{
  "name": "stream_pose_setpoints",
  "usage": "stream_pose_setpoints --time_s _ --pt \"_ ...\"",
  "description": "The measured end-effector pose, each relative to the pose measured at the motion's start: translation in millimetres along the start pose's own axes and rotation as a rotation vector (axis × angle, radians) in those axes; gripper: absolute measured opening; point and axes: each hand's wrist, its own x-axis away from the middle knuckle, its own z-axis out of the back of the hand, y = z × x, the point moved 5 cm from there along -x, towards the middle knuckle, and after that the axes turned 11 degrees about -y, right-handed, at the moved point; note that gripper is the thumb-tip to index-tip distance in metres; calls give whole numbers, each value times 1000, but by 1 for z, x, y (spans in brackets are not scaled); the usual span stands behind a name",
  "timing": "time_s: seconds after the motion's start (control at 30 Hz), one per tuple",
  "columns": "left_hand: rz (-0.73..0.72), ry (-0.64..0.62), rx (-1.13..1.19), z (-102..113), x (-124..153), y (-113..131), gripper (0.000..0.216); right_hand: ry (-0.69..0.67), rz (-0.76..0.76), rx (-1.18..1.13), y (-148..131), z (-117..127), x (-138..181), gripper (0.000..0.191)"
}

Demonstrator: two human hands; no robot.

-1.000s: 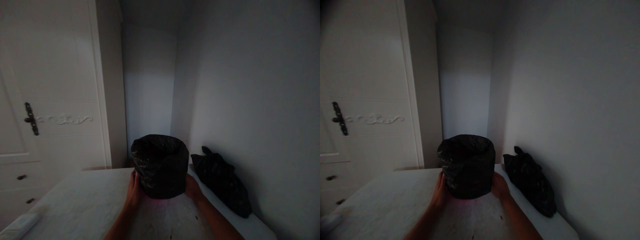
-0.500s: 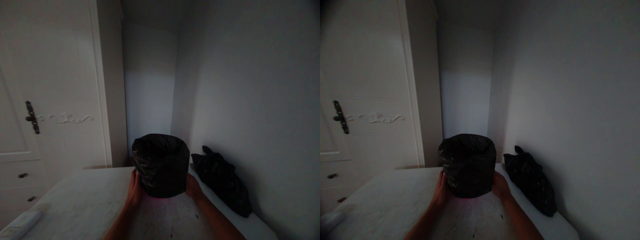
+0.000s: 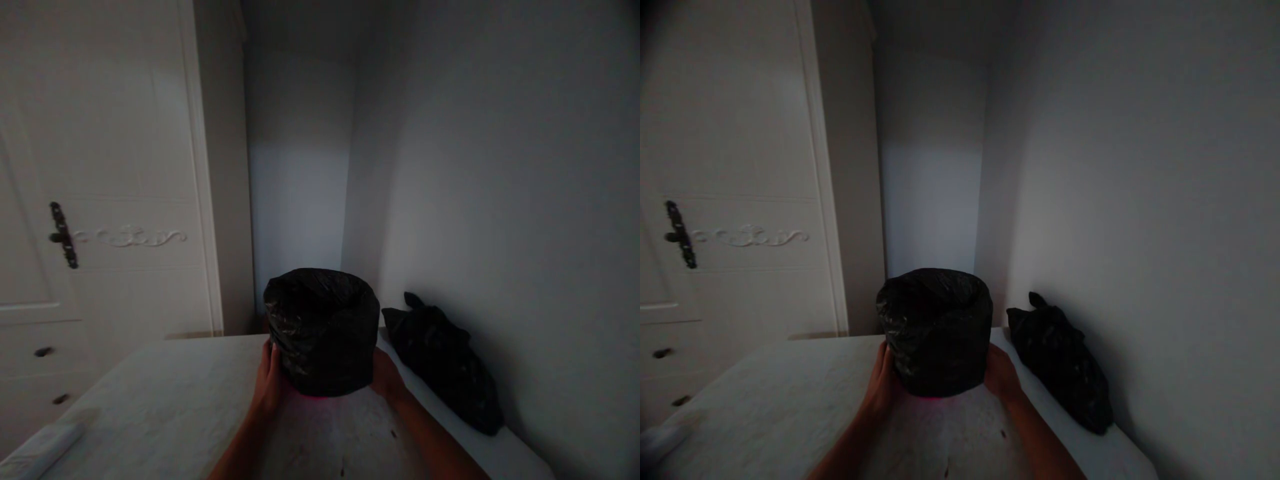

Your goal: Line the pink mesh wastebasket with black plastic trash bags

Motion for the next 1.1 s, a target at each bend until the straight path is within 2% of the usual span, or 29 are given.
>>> stream_pose_setpoints --time_s 0.5,0.7,0.87,1.1 --pt "-6 8 -2 0 -1 -1 72 -26 -27 34 -1 0 0 52" --pt "19 -15 14 -2 -1 -3 77 14 74 33 -1 -1 -2 53" --pt "7 -27 13 -1 -2 -8 71 8 72 58 -1 -1 -2 51" --pt "-14 -18 20 0 -2 -10 71 99 144 130 9 -8 -2 53"
